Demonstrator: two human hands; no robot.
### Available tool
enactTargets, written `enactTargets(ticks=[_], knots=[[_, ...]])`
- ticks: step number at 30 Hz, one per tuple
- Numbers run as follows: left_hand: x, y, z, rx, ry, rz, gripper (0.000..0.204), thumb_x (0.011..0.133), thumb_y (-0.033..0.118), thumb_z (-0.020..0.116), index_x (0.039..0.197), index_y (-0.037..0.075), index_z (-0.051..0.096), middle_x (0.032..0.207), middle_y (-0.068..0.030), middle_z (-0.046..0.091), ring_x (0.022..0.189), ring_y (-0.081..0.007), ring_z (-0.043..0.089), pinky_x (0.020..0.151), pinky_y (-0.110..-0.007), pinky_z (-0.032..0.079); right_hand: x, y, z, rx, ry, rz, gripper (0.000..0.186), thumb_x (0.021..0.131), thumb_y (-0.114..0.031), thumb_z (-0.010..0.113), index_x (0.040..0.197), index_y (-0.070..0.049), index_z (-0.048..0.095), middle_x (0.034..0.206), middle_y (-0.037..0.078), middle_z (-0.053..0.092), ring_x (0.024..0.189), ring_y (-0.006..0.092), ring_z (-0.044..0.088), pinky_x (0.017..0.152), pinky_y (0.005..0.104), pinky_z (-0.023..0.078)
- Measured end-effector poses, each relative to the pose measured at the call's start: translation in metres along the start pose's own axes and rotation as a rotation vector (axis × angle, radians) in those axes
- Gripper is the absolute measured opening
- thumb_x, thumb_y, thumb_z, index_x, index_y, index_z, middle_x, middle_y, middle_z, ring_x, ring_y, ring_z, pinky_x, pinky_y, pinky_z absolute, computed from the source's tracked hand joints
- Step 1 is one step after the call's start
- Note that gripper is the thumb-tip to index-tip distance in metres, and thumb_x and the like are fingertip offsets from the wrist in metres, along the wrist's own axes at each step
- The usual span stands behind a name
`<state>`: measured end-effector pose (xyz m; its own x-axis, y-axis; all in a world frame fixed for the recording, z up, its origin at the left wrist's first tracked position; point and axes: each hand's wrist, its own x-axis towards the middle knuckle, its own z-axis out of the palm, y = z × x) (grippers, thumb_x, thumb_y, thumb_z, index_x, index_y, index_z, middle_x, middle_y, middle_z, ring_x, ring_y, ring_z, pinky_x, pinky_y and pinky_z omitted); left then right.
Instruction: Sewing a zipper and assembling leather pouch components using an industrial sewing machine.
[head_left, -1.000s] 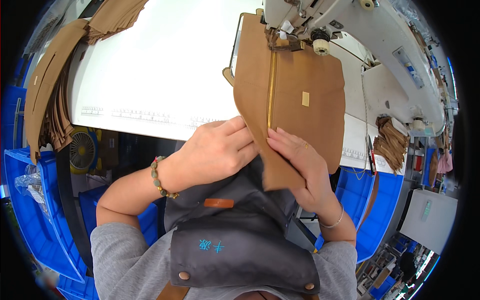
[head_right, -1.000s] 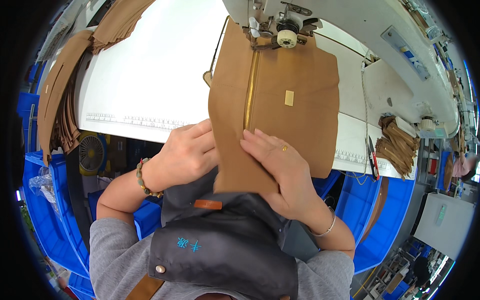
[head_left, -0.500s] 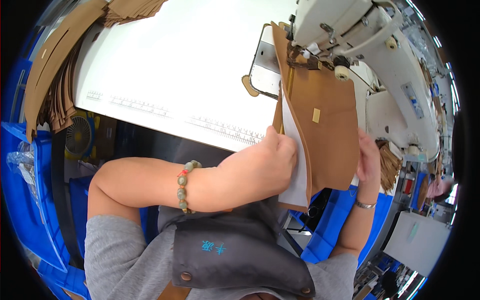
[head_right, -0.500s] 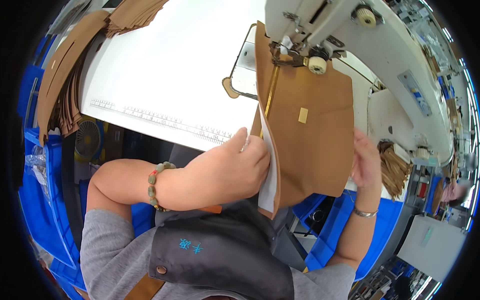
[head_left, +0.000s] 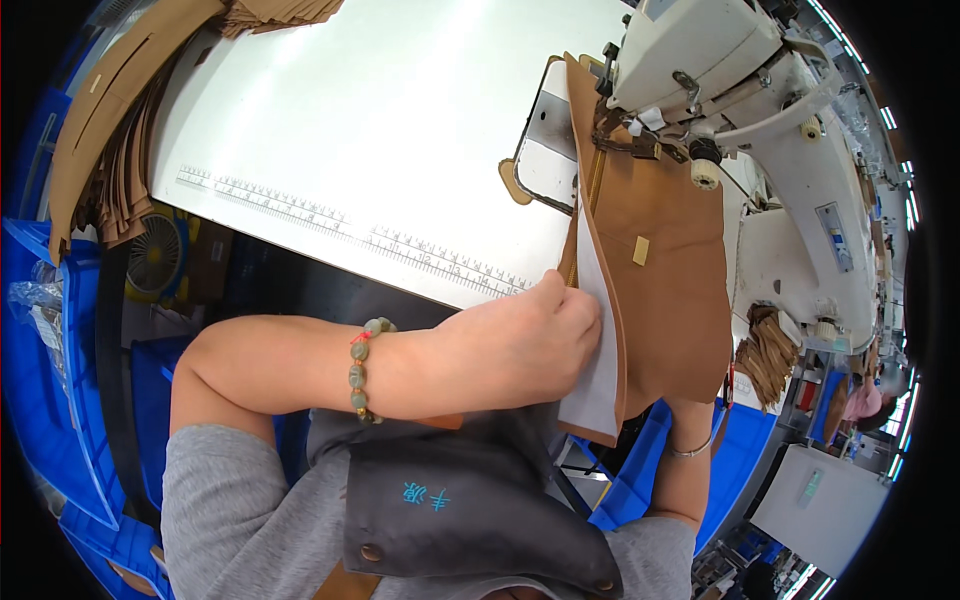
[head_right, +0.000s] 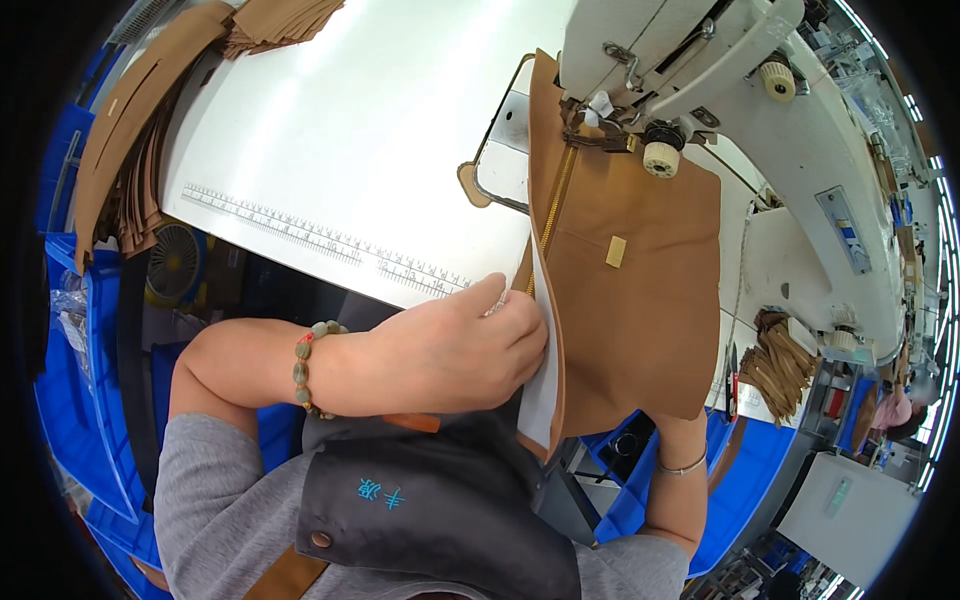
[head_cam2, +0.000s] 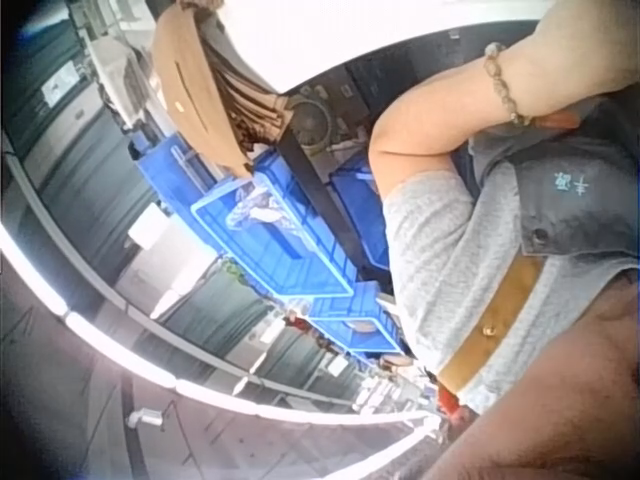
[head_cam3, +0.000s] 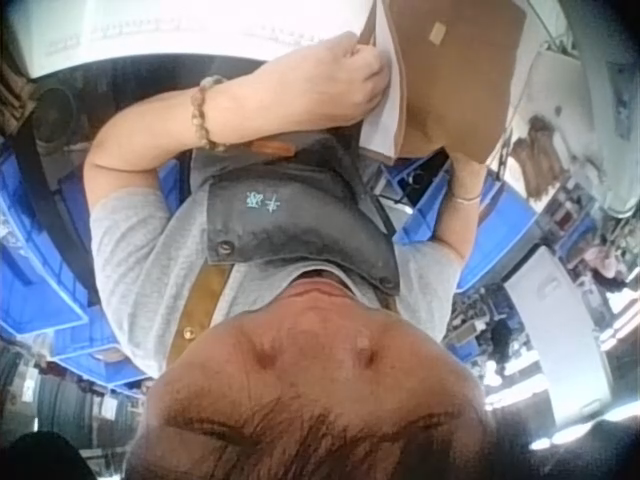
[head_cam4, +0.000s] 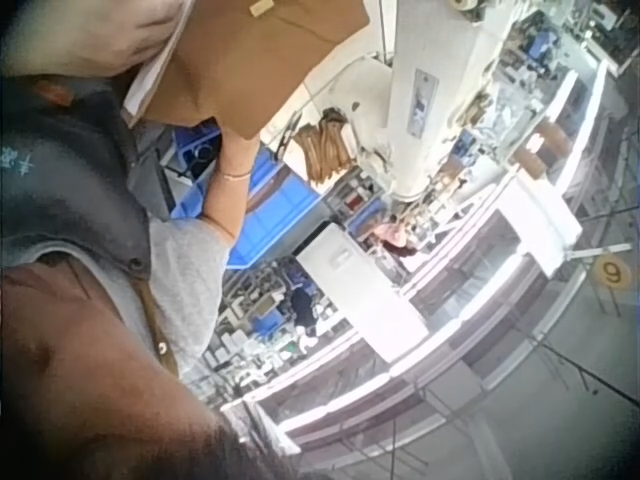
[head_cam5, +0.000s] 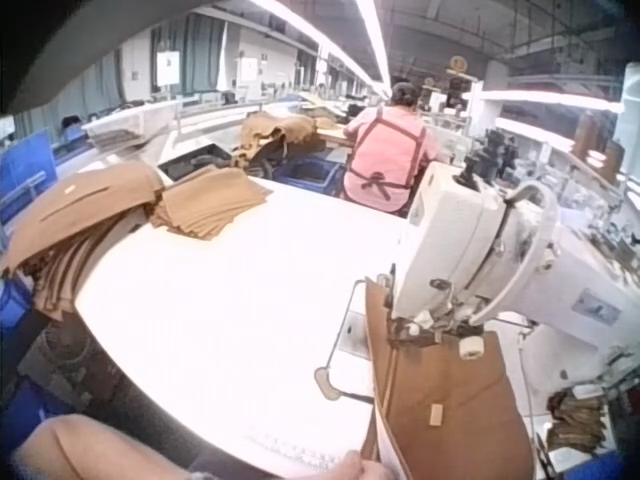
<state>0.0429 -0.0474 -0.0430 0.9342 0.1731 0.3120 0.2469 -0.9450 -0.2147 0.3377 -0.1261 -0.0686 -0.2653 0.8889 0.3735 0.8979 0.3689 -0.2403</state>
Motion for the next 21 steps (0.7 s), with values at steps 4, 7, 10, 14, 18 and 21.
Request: enactTargets(ticks=[4,7,10,14,18,21], knots=[[-0.002,0.001,0.001,-0.024,0.006,-0.018,0.016,0.080,0.022,0.066,0.086,0.008,0.069,0.087,-0.0017,0.058,0.092,-0.0194,0.054,0.073,-0.029,0.044,0.009,0.007,0.000,0.037,-0.023,0.033,0.049,0.089,-0.017,0.078,0.133,0.001,0.067,0.129,0.014,0.071,0.119,0.0274,0.068,0.102,0.0412,0.052],[-0.001,-0.001,0.003,-0.028,0.060,-0.001,0.015,0.080,0.022,0.066,0.084,0.009,0.068,0.084,-0.0004,0.056,0.090,-0.0182,0.053,0.070,-0.029,0.042,0.035,0.020,0.002,0.045,-0.036,0.081,0.048,0.089,-0.017,0.078,0.132,0.001,0.067,0.128,0.013,0.071,0.118,0.0268,0.068,0.101,0.0406,0.053],[-0.003,-0.003,-0.001,-0.041,0.031,-0.007,0.013,0.079,0.022,0.066,0.082,0.010,0.066,0.082,0.0006,0.053,0.087,-0.0171,0.051,0.068,-0.028,0.040,0.046,0.029,0.009,0.088,-0.044,0.104,0.047,0.089,-0.017,0.078,0.132,0.001,0.067,0.127,0.013,0.071,0.116,0.0262,0.068,0.100,0.0401,0.053],[-0.003,-0.004,0.001,-0.029,0.055,0.010,0.012,0.078,0.022,0.065,0.080,0.011,0.065,0.081,0.0008,0.051,0.085,-0.0166,0.050,0.067,-0.028,0.039,0.053,0.036,0.006,0.125,-0.061,0.152,0.047,0.089,-0.016,0.077,0.131,0.001,0.067,0.126,0.013,0.071,0.115,0.0254,0.068,0.099,0.0394,0.053],[-0.004,-0.004,0.001,-0.020,0.076,0.006,0.012,0.078,0.023,0.065,0.080,0.011,0.066,0.082,0.0009,0.052,0.085,-0.0166,0.050,0.068,-0.028,0.040,0.053,0.046,-0.001,0.166,-0.086,0.192,0.046,0.089,-0.016,0.077,0.131,0.001,0.068,0.125,0.012,0.071,0.113,0.0247,0.068,0.097,0.0387,0.053],[-0.004,-0.004,0.005,-0.043,0.089,0.009,0.013,0.079,0.023,0.065,0.081,0.010,0.066,0.083,0.0009,0.053,0.085,-0.0166,0.050,0.068,-0.028,0.040,0.069,0.048,0.006,0.193,-0.106,0.221,0.045,0.090,-0.015,0.077,0.130,0.001,0.068,0.124,0.012,0.071,0.112,0.0241,0.068,0.096,0.0381,0.054]])
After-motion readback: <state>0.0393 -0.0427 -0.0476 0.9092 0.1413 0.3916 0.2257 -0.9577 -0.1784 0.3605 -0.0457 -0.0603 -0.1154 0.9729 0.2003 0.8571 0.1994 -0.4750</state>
